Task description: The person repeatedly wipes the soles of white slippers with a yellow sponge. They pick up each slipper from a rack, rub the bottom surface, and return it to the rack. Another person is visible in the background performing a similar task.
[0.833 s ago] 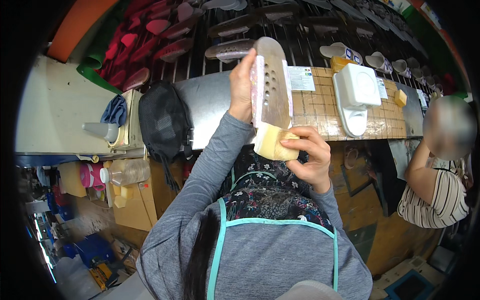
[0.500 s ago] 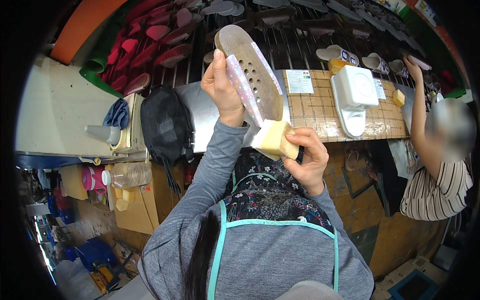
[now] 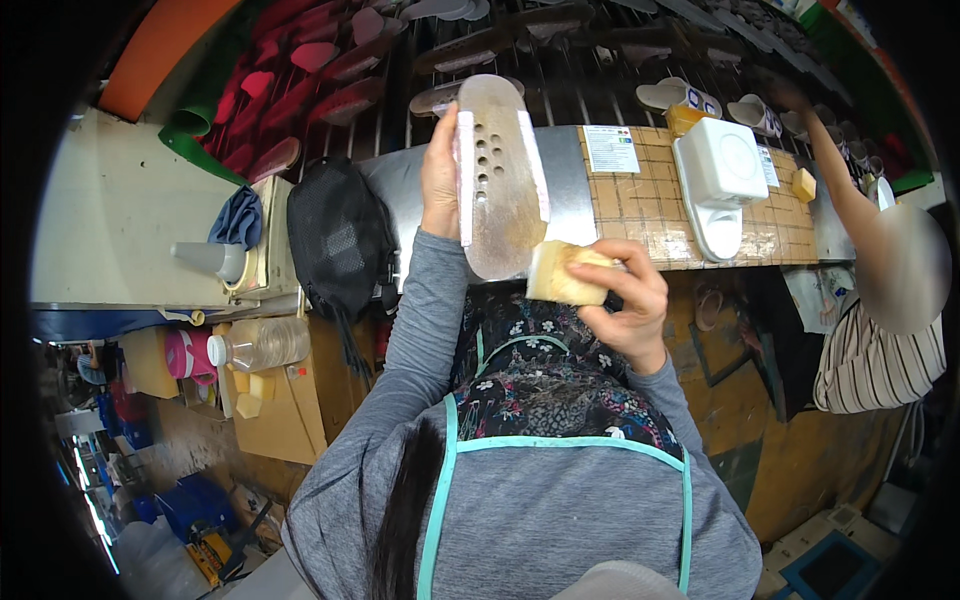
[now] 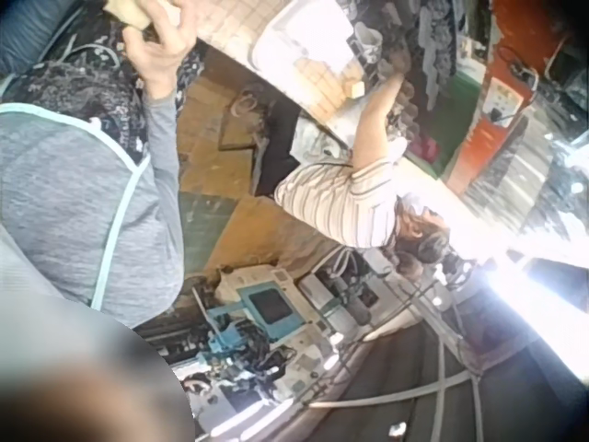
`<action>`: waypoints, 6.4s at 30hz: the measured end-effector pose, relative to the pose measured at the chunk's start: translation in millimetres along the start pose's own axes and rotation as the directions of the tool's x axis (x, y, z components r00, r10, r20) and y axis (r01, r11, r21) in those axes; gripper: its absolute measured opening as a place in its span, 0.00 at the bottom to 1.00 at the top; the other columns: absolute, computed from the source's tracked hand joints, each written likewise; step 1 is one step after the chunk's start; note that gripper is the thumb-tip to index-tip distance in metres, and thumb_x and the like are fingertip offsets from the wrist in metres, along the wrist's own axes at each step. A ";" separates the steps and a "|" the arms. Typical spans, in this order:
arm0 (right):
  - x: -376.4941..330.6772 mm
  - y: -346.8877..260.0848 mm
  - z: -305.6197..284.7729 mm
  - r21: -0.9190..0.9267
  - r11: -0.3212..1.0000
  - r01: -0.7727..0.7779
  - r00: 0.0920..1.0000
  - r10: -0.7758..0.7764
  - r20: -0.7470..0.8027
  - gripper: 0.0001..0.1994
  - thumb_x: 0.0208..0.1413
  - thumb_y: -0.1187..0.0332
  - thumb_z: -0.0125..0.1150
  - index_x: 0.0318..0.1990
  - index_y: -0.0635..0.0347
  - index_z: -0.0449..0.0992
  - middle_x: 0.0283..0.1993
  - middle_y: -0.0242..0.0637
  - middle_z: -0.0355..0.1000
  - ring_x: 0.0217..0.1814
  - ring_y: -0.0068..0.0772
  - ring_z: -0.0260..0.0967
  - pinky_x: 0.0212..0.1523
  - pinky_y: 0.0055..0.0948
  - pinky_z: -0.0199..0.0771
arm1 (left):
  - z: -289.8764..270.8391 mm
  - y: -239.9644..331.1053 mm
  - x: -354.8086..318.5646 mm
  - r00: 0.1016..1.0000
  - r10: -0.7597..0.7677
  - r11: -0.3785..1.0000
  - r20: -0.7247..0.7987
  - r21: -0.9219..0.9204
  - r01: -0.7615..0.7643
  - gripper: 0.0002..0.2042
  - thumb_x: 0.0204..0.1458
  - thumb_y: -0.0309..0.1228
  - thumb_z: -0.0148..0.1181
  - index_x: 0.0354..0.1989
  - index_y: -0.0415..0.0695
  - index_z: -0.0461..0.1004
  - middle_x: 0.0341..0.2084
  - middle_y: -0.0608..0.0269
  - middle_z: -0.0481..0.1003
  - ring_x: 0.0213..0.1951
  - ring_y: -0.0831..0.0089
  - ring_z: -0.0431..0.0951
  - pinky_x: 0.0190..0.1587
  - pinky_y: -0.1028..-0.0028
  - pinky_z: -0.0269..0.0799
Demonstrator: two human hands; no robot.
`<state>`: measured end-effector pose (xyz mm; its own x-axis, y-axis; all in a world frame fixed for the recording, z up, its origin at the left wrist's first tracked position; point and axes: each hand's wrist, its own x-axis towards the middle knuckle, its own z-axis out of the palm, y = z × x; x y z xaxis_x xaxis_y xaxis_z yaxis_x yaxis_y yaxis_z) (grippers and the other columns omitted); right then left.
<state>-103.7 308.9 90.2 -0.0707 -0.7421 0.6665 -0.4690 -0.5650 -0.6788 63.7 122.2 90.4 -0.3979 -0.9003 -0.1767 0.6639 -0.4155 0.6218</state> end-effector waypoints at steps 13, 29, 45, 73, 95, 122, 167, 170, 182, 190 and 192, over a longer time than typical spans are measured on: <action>-3.8 -6.9 0.2 -0.174 0.982 0.077 0.995 -0.063 0.083 0.26 0.25 0.73 0.67 0.42 0.50 0.84 0.41 0.36 0.74 0.39 0.31 0.71 0.41 0.31 0.64 | -18.8 -1.0 -0.8 0.994 0.070 0.996 0.081 0.053 -0.074 0.35 0.59 0.59 0.38 0.56 0.36 0.68 0.41 0.48 0.78 0.40 0.53 0.81 0.39 0.56 0.82; -28.4 1.9 25.6 -0.363 0.931 -0.037 0.969 -0.055 -0.242 0.28 0.23 0.76 0.75 0.42 0.52 0.79 0.32 0.29 0.64 0.34 0.30 0.64 0.32 0.28 0.68 | -29.1 -8.2 -29.4 0.972 0.230 0.973 0.049 -0.027 -0.229 0.36 0.56 0.62 0.41 0.59 0.41 0.67 0.46 0.52 0.76 0.43 0.60 0.81 0.42 0.60 0.83; -20.7 -4.9 19.5 -0.357 0.915 0.187 0.959 -0.249 -0.135 0.28 0.22 0.71 0.77 0.42 0.50 0.81 0.34 0.27 0.66 0.35 0.27 0.68 0.40 0.34 0.60 | -26.4 -25.2 -6.1 0.990 0.132 0.978 0.057 0.153 -0.140 0.35 0.57 0.60 0.42 0.57 0.37 0.68 0.41 0.48 0.77 0.40 0.56 0.81 0.41 0.59 0.81; -55.0 41.8 -65.4 -0.093 0.935 -0.344 0.869 0.279 -0.408 0.16 0.34 0.78 0.68 0.37 0.63 0.78 0.34 0.38 0.69 0.36 0.35 0.69 0.38 0.30 0.71 | -18.2 -69.0 245.6 0.919 0.391 0.855 -0.043 0.387 -0.346 0.06 0.60 0.29 0.55 0.33 0.40 0.68 0.26 0.67 0.69 0.29 0.79 0.68 0.33 0.75 0.65; -91.2 80.9 -131.1 -0.498 0.668 -0.552 0.765 0.167 -0.622 0.20 0.34 0.77 0.66 0.41 0.58 0.80 0.39 0.38 0.66 0.40 0.41 0.67 0.43 0.35 0.70 | 105.6 -186.3 271.5 0.982 0.040 -0.176 0.187 0.968 -0.177 0.26 0.39 0.56 0.69 0.38 0.46 0.84 0.44 0.49 0.79 0.57 0.47 0.68 0.58 0.50 0.60; -16.9 31.8 -49.2 0.419 0.891 -0.175 0.864 0.342 -0.369 0.24 0.41 0.85 0.63 0.51 0.65 0.73 0.55 0.45 0.68 0.57 0.35 0.67 0.58 0.34 0.68 | 10.4 -102.7 -36.9 0.924 -0.255 0.963 0.285 -0.012 0.270 0.31 0.65 0.54 0.35 0.67 0.42 0.58 0.59 0.54 0.67 0.56 0.64 0.72 0.57 0.64 0.70; -9.7 4.9 -24.0 0.022 0.999 -0.033 0.991 0.036 -0.128 0.22 0.31 0.77 0.66 0.42 0.57 0.82 0.43 0.41 0.75 0.43 0.36 0.73 0.46 0.34 0.69 | 51.2 -86.2 -46.2 0.942 -0.071 0.984 0.328 -0.131 0.119 0.28 0.66 0.51 0.34 0.62 0.40 0.63 0.53 0.53 0.72 0.52 0.64 0.76 0.55 0.64 0.73; -14.5 2.3 -13.6 0.165 0.977 -0.134 0.949 0.175 -0.264 0.22 0.33 0.78 0.67 0.43 0.61 0.79 0.43 0.43 0.74 0.44 0.36 0.73 0.46 0.30 0.72 | 61.5 -92.9 -41.9 0.934 0.111 0.981 0.339 -0.190 -0.048 0.29 0.64 0.53 0.35 0.61 0.41 0.63 0.52 0.54 0.72 0.51 0.64 0.76 0.54 0.64 0.73; -8.6 10.7 -1.0 0.008 0.996 -0.092 0.925 0.088 -0.369 0.24 0.33 0.78 0.68 0.45 0.59 0.78 0.43 0.42 0.71 0.43 0.39 0.71 0.45 0.32 0.72 | 48.9 -94.3 -39.7 0.941 0.260 0.956 0.218 -0.194 -0.219 0.28 0.65 0.53 0.35 0.60 0.41 0.63 0.53 0.56 0.72 0.52 0.66 0.74 0.56 0.66 0.71; -13.4 5.4 19.1 -0.176 0.982 -0.067 0.935 0.000 -0.356 0.28 0.25 0.75 0.74 0.43 0.53 0.78 0.35 0.32 0.68 0.38 0.36 0.65 0.41 0.32 0.66 | 25.6 -72.7 -39.9 0.932 0.318 0.911 0.175 -0.329 -0.249 0.27 0.64 0.52 0.38 0.59 0.43 0.66 0.51 0.58 0.74 0.49 0.65 0.77 0.52 0.66 0.74; -13.3 7.9 21.6 -0.238 0.968 -0.078 0.931 -0.014 -0.364 0.28 0.25 0.75 0.74 0.43 0.53 0.77 0.35 0.31 0.68 0.38 0.35 0.65 0.41 0.32 0.66 | 19.3 -72.1 -42.8 0.933 0.313 0.902 0.179 -0.364 -0.233 0.27 0.64 0.52 0.39 0.59 0.43 0.66 0.52 0.58 0.73 0.50 0.65 0.77 0.53 0.65 0.74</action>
<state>-87.5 306.5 69.4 -0.3794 -0.5521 0.7424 -0.6582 -0.4029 -0.6360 20.6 193.2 67.9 -0.2770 -0.9463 0.1665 0.9217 -0.2127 0.3244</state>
